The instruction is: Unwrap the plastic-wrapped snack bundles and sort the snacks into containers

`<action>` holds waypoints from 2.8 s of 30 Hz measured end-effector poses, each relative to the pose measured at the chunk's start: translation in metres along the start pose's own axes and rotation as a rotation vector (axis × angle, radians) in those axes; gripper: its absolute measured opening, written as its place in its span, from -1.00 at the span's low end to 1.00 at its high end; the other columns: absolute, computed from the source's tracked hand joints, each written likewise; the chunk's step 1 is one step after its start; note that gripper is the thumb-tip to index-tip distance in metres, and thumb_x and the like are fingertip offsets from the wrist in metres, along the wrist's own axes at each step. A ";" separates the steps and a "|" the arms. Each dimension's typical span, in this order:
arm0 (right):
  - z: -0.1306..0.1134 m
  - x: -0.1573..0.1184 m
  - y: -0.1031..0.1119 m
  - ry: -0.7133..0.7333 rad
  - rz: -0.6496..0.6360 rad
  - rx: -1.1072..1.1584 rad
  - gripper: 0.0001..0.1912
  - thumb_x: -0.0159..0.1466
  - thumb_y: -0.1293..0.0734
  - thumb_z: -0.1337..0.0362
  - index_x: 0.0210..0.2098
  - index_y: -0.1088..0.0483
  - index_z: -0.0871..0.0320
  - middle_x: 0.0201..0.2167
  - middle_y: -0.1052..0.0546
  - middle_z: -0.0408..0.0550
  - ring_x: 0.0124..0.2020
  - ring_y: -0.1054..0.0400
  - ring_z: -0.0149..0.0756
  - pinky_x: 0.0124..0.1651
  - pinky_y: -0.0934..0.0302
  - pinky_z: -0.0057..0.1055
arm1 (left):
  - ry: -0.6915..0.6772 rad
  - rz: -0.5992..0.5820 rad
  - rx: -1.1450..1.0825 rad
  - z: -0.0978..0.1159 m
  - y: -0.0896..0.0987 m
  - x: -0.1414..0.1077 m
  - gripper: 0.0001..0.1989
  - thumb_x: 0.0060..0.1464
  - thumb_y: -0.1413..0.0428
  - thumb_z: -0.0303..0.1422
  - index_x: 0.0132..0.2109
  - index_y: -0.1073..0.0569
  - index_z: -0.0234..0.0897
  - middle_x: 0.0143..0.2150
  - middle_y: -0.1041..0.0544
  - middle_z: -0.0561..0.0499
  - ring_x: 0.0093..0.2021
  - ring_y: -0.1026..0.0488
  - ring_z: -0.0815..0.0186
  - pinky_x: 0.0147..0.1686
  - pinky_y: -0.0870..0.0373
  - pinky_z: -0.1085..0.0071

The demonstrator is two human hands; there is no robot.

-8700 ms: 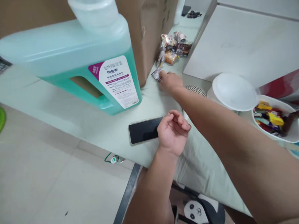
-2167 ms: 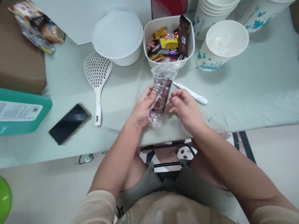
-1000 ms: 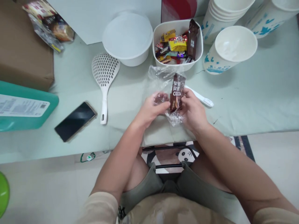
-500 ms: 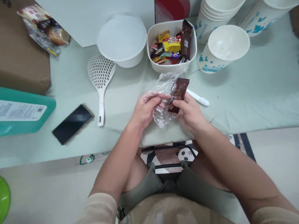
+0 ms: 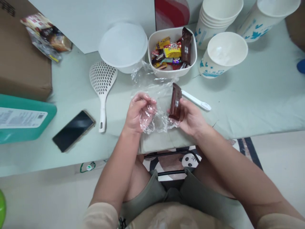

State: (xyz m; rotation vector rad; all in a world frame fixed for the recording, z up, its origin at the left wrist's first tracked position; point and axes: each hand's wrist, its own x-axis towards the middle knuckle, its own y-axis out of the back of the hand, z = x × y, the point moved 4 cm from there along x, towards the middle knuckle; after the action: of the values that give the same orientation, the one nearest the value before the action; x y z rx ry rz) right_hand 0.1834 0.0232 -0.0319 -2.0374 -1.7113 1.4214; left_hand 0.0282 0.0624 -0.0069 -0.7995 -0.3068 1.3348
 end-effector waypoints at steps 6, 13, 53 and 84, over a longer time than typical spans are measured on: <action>0.007 -0.002 -0.006 -0.060 -0.058 -0.107 -0.45 -0.11 -0.63 0.18 -0.20 -0.40 0.10 -0.47 -0.54 -0.28 -0.54 -0.42 -0.45 -0.55 -0.33 -0.52 | -0.043 -0.024 -0.166 0.015 0.008 -0.016 -0.66 -0.19 -0.41 -0.36 -0.48 -0.35 -0.17 -0.65 -0.29 0.23 -0.69 -0.04 0.55 -0.72 -0.05 0.55; 0.001 -0.003 -0.003 0.007 0.009 -0.184 -0.55 -0.11 -0.45 0.23 -0.21 -0.32 0.07 -0.47 -0.51 -0.27 -0.51 -0.49 -0.36 -0.62 -0.20 -0.54 | -0.008 0.433 -0.284 0.025 0.030 0.001 -0.81 0.11 -0.09 -0.57 -0.40 -0.42 -0.20 -0.53 -0.49 0.18 -0.65 -0.25 0.56 -0.63 -0.26 0.60; -0.017 -0.024 -0.001 0.461 -0.025 -0.826 -0.71 0.22 -0.47 0.05 -0.44 -0.41 0.08 -0.69 -0.39 -0.27 -0.67 -0.26 -0.43 -0.53 -0.16 -0.43 | 0.325 -0.019 0.126 0.018 0.026 -0.006 -0.76 -0.11 -0.38 -0.23 -0.38 -0.62 -0.34 -0.54 -0.61 -0.03 -0.71 -0.26 0.56 -0.73 -0.15 0.64; -0.041 -0.008 0.028 0.355 -0.020 -0.667 -0.71 0.11 -0.55 0.16 -0.18 -0.56 0.05 -0.59 -0.34 -0.30 -0.64 -0.15 -0.52 -0.56 -0.03 -0.47 | 0.004 0.208 0.442 0.021 0.034 0.000 -0.78 0.13 -0.33 -0.17 -0.21 -0.58 -0.21 -0.58 -0.55 0.07 -0.65 -0.48 0.41 -0.65 -0.32 0.57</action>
State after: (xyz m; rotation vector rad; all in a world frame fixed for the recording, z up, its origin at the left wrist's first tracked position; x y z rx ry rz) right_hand 0.2328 0.0254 -0.0217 -2.3606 -2.2039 0.4409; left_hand -0.0104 0.0705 -0.0147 -0.4693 0.0801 1.5236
